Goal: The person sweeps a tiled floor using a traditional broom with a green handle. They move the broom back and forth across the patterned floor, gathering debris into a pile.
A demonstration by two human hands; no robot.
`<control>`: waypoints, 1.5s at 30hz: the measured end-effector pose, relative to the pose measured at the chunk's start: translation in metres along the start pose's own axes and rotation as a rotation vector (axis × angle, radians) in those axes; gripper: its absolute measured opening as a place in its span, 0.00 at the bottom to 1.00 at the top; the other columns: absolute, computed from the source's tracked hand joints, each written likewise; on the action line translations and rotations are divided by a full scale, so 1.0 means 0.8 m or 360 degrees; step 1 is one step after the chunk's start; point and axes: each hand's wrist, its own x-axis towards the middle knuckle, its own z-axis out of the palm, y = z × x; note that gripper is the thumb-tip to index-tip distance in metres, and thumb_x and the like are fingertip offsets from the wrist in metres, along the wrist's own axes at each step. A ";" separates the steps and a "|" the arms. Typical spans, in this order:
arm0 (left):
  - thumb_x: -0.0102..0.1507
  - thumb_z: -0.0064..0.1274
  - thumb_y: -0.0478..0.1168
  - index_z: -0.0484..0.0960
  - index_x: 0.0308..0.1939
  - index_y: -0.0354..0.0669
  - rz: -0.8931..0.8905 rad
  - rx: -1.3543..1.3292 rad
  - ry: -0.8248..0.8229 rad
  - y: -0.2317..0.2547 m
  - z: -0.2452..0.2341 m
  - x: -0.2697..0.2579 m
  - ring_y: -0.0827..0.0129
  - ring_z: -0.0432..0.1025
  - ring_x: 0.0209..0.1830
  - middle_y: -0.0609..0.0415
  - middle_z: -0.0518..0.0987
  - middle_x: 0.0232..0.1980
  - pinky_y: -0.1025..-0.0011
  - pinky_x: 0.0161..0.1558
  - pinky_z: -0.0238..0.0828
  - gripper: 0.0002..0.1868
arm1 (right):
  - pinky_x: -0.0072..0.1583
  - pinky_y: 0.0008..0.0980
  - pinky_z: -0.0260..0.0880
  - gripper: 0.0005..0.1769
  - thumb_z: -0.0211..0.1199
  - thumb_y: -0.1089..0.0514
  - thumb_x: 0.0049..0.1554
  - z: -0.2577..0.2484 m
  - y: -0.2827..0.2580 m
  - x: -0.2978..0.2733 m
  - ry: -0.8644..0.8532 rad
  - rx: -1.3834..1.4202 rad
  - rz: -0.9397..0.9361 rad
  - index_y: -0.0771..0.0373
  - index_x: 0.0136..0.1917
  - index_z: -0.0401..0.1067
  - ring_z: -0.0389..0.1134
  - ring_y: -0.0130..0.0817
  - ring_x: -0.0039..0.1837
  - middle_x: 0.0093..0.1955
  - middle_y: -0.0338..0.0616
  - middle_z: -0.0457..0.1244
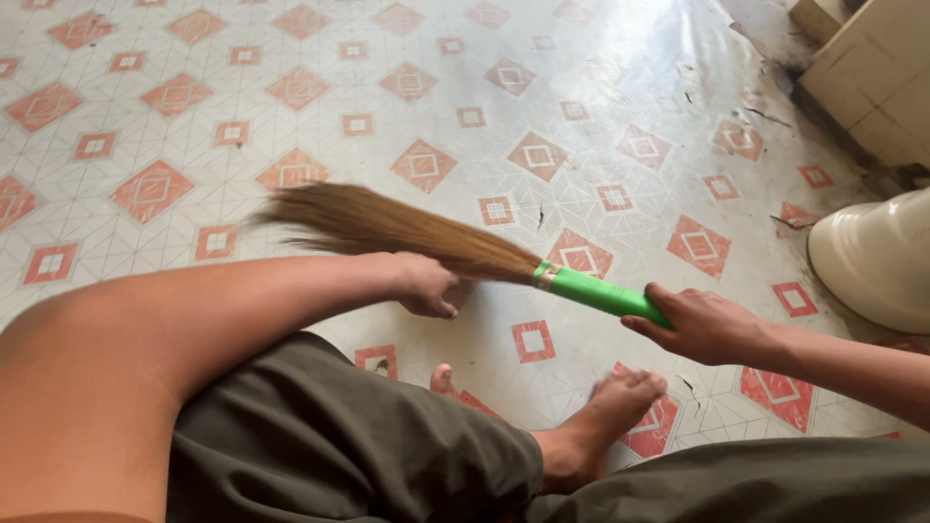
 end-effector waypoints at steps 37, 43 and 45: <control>0.63 0.52 0.62 0.73 0.68 0.45 0.0790 0.0236 -0.0135 0.158 -0.023 0.120 0.51 0.70 0.66 0.45 0.77 0.64 0.57 0.66 0.66 0.36 | 0.36 0.49 0.68 0.33 0.46 0.27 0.59 0.121 0.199 -0.254 0.0417 0.0865 0.1341 0.57 0.55 0.69 0.68 0.43 0.30 0.27 0.49 0.63; 0.62 0.55 0.60 0.71 0.69 0.49 0.0608 0.0204 -0.0151 0.156 -0.037 0.097 0.54 0.69 0.67 0.48 0.76 0.65 0.59 0.66 0.65 0.36 | 0.39 0.53 0.70 0.30 0.47 0.30 0.61 0.076 0.160 -0.198 0.0345 0.0582 0.0764 0.57 0.58 0.66 0.71 0.47 0.33 0.30 0.51 0.66; 0.61 0.54 0.61 0.72 0.69 0.53 0.0517 0.0207 -0.0160 0.162 -0.047 0.079 0.54 0.70 0.67 0.49 0.77 0.65 0.58 0.66 0.66 0.35 | 0.41 0.52 0.70 0.31 0.48 0.29 0.61 0.075 0.145 -0.175 0.0229 0.0431 0.0561 0.58 0.57 0.64 0.72 0.48 0.36 0.34 0.52 0.67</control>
